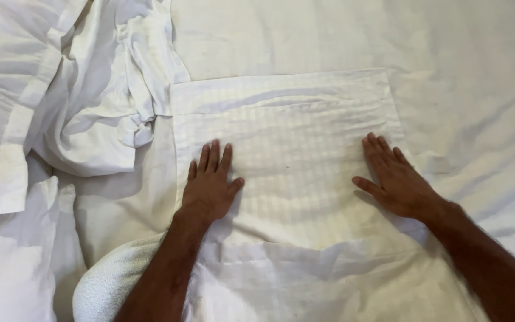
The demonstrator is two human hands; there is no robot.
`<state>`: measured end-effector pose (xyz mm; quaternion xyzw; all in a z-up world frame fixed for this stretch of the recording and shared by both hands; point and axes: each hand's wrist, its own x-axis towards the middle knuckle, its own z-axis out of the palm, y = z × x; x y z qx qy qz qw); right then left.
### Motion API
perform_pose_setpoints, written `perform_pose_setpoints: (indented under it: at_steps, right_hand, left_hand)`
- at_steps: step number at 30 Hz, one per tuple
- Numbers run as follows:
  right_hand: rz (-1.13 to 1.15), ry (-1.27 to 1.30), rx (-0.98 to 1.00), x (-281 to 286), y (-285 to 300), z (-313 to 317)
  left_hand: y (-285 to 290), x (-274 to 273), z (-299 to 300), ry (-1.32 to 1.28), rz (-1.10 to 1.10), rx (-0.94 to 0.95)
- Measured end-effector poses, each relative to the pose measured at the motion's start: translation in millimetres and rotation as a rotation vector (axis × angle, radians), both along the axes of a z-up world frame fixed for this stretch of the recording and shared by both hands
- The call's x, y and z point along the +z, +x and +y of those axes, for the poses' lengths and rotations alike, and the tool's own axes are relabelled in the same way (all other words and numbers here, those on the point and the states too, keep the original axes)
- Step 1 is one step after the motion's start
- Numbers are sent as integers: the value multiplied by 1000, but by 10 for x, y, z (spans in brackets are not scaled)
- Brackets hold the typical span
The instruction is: The person folds a white bed sheet on a bed. They smooth the fabric with their hands, fold the bottom edge up, then fold the sides inward, and finally fold the sheet in half to create a compact rectangle.
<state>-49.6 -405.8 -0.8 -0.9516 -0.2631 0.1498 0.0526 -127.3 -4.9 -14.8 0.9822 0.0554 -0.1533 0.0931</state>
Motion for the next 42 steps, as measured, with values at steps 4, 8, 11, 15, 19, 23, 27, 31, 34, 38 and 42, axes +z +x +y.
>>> perform_pose_setpoints:
  at_steps: [4, 8, 11, 15, 19, 23, 27, 31, 34, 38, 42]
  right_hand:
    - [61, -108, -62, -103, 2, -107]
    - [46, -80, -125, -131, 57, -129]
    - [41, -70, -172, -124, 63, -143]
    - [26, -38, -255, -193, 93, -203]
    - [-87, -121, -259, -119, 61, -155]
    - [-141, -53, -91, -99, 61, -99]
    - [-15, -13, -116, -260, 170, -184]
    - [-179, 102, -190, -94, 407, -61]
    - [-330, 285, -108, 144, 646, 268]
    - [-307, 304, 5, 121, 1000, 609]
    - [-283, 261, -19, -66, 1229, 716]
  left_hand:
    - [1, 44, -5, -95, 70, -5]
    - [5, 27, -1, -138, 79, 4]
    - [4, 43, -28, -155, 79, 10]
    - [24, 23, -51, -215, 37, 25]
    - [118, -26, 38, -251, -47, 5]
    - [155, 31, 229, -167, -84, -56]
    - [256, 127, 312, -101, -125, -104]
    - [519, 88, 225, -141, -275, -183]
    - [792, 20, 131, -186, -383, -250]
    - [1043, 27, -5, -258, -482, -185]
    - [1105, 84, -34, -234, -455, -93]
